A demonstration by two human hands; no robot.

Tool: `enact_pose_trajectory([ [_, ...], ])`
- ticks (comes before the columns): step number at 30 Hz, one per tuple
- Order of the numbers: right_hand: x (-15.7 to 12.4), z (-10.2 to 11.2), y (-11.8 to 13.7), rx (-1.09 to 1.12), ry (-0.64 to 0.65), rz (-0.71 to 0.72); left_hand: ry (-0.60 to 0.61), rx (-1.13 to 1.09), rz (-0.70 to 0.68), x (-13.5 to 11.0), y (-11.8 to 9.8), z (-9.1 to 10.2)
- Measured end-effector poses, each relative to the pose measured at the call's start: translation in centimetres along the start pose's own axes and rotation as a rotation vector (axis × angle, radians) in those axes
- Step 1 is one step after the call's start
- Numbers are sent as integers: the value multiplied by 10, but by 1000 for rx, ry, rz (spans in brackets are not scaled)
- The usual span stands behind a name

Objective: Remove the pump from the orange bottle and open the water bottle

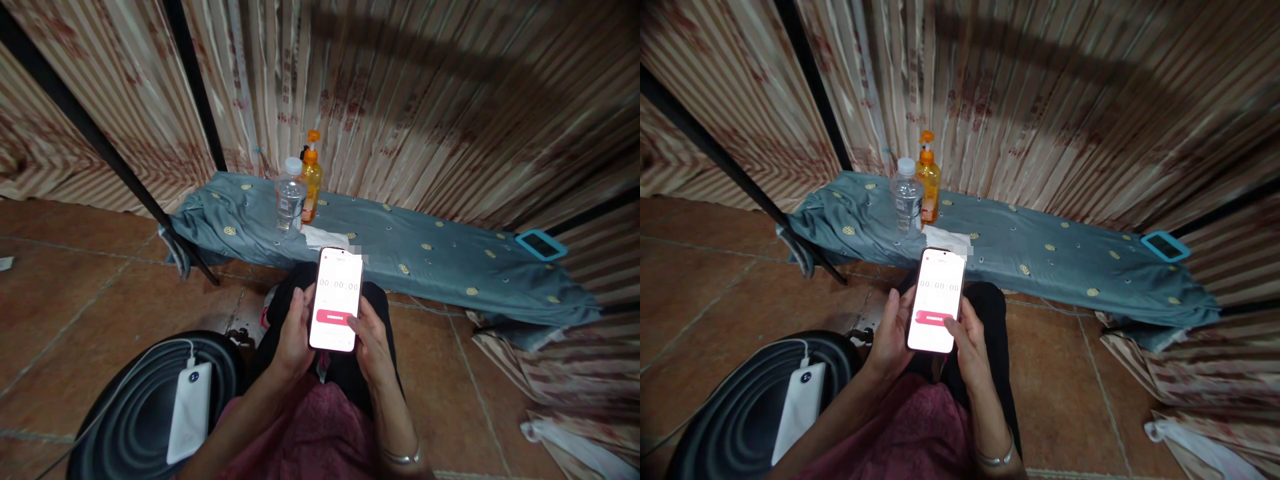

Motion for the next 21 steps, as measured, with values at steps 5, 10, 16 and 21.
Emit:
enact_pose_trajectory([
  [5,-1,0,0,-3,2,3,-3,2,-6,0,0,0],
  [10,0,0,-1,-7,8,11,1,8,-1,0,1,0],
  [16,-3,-1,-2,-51,-34,74,-4,10,-9,1,1,-1],
  [21,-14,1,-11,-209,-189,106,8,7,-30,10,3,-6],
])
Point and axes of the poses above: each hand's wrist, its own x-axis towards the middle knuckle, its own z-axis out of the back of the hand, y = z × x, the point moved 1 cm from there along x, towards the middle knuckle, and after that the axes turned 5 degrees about x, right-handed, at the moved point
